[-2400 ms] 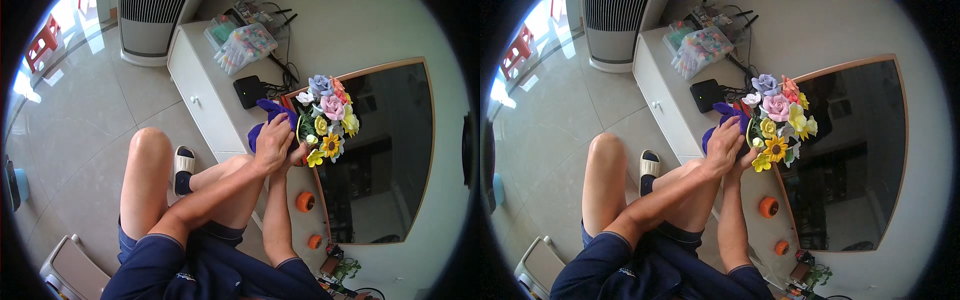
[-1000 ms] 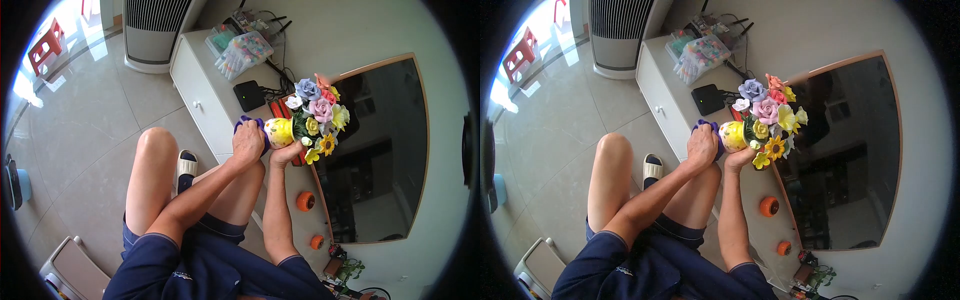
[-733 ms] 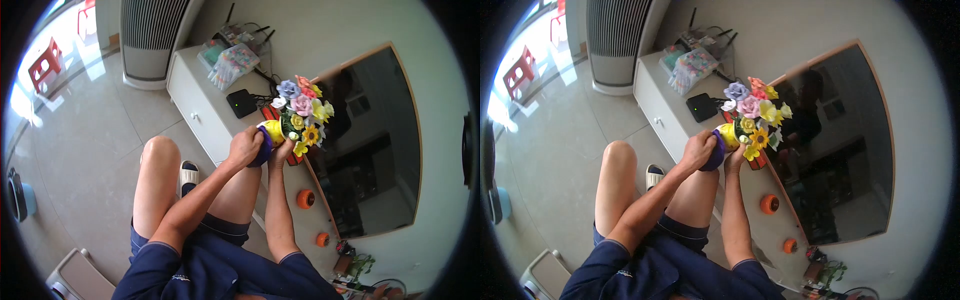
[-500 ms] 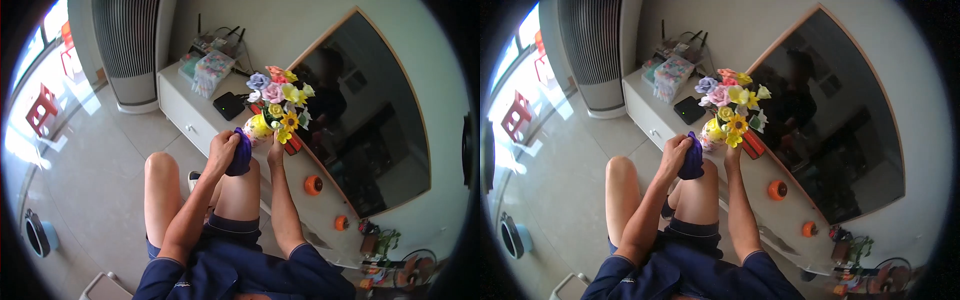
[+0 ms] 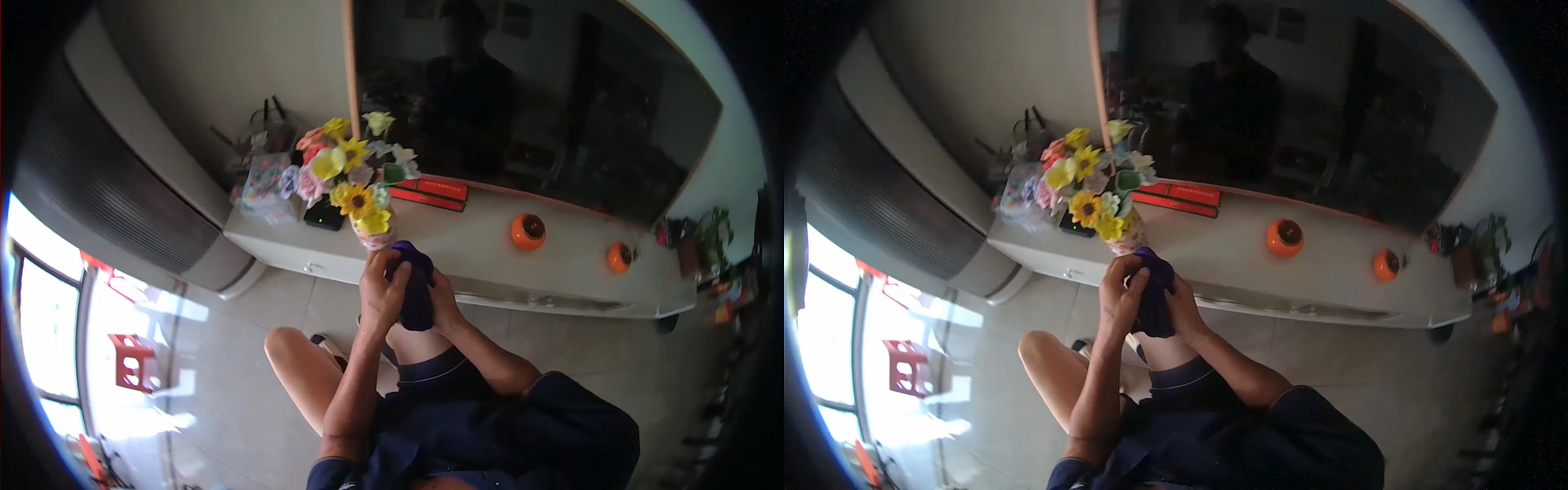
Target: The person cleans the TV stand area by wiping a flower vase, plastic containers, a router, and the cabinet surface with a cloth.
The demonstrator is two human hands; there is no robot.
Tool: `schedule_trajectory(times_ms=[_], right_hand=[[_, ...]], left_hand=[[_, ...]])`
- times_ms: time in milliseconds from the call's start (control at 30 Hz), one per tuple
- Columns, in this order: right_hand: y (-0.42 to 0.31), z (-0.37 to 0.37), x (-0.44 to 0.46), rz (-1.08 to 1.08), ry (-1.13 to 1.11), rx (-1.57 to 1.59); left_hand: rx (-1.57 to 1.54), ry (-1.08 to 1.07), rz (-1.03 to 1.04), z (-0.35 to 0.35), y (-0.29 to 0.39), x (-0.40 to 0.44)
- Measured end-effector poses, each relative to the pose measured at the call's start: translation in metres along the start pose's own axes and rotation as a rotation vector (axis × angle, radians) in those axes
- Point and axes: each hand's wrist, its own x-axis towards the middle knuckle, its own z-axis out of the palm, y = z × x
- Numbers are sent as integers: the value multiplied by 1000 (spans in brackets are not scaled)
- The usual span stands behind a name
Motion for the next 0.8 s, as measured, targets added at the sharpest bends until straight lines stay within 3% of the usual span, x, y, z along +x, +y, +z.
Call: schedule_trajectory(times_ms=[100, 133, 200, 233, 300, 367, 400, 467, 600, 633, 667, 700, 767, 800], right_hand=[[-19, 1, 0, 195, -146, 568], [-21, -1, 2, 222, -236, 796], [-22, -7, 9, 119, -81, 702], [-20, -11, 14, 74, -5, 652], [-6, -27, 38, -139, 9, 370], [-35, -27, 57, -59, -41, 688], [-43, -27, 70, -53, -45, 658], [-55, -29, 99, -40, -51, 589], [-47, -15, 163, -259, -69, -229], [-26, -2, 173, -684, 91, -633], [-22, 6, 175, -696, 113, -719], [-20, 10, 174, -705, 132, -806], [-40, 14, 168, -553, 119, -839], [-46, 18, 167, -482, 109, -855]], left_hand=[[-101, -137, -319, -22, -5, 9], [-55, -107, -324, -31, -4, 18], [16, -53, -296, -56, -13, 38], [63, -73, -151, -68, -36, 51], [32, -102, -75, -77, -31, 72], [-160, -254, -115, -81, -48, 91], [-257, -329, -134, -82, -57, 100], [-77, -425, -74, -77, -62, 111], [117, -520, -74, -60, -77, 117], [190, -529, -60, -56, -79, 117], [203, -482, 30, -51, -79, 116], [205, -485, -13, -49, -78, 115], [207, -476, -110, -46, -75, 113], [236, -455, -35, -44, -82, 114]])
